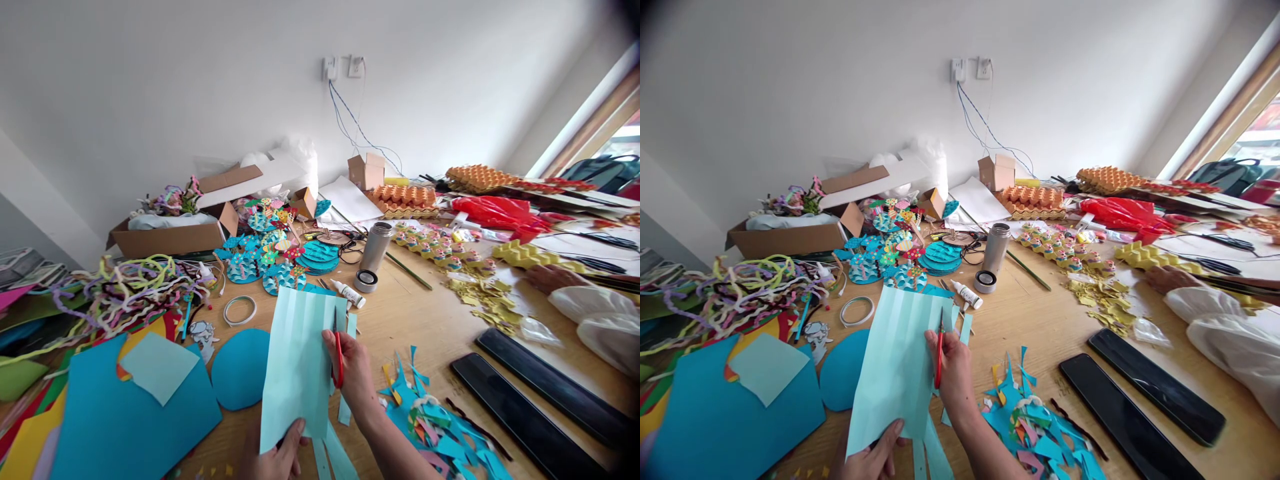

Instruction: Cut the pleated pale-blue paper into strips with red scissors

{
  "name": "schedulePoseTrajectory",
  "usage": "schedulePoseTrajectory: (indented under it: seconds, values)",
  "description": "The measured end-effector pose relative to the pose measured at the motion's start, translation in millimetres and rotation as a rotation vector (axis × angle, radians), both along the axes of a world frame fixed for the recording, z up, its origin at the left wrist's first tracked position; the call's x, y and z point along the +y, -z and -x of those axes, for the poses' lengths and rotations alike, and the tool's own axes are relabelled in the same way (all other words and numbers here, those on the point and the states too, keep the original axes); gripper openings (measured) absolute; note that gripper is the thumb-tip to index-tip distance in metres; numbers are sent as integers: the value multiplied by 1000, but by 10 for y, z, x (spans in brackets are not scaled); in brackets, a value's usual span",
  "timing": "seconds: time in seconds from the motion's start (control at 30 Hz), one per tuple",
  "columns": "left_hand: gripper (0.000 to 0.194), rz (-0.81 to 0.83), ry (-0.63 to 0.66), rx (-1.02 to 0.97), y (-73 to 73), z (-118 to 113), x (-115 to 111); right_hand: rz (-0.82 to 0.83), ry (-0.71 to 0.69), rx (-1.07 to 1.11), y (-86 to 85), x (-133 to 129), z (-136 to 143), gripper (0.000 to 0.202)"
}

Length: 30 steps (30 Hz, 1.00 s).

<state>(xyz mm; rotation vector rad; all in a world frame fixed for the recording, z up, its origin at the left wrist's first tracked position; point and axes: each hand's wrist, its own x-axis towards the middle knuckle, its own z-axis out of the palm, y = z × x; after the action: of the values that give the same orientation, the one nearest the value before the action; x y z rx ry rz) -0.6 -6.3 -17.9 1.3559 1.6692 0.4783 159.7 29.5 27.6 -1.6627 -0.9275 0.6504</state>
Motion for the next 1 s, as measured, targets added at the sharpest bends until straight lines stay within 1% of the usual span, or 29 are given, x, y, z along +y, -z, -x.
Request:
schedulePoseTrajectory:
  seconds: [0.13, 0.4, 0.6, 0.83, 1.0]
  values:
    - [46, -2, -4, -23, -1, 5, 2, -1, -8, 56, 10, 4, -4, 45]
    - [46, -6, 5, -19, -43, 1, -6, -32, 10, 94, -42, -7, 11, 45]
    - [44, 3, 23, -30, -67, 11, 8, -27, 4, 136, -15, -1, 12, 45]
    - [46, -8, 36, -11, -84, 5, -4, -25, 22, 105, -24, 6, 1, 47]
    - [47, -25, 36, -19, -79, -12, -3, -5, 16, 51, 11, 6, -29, 46]
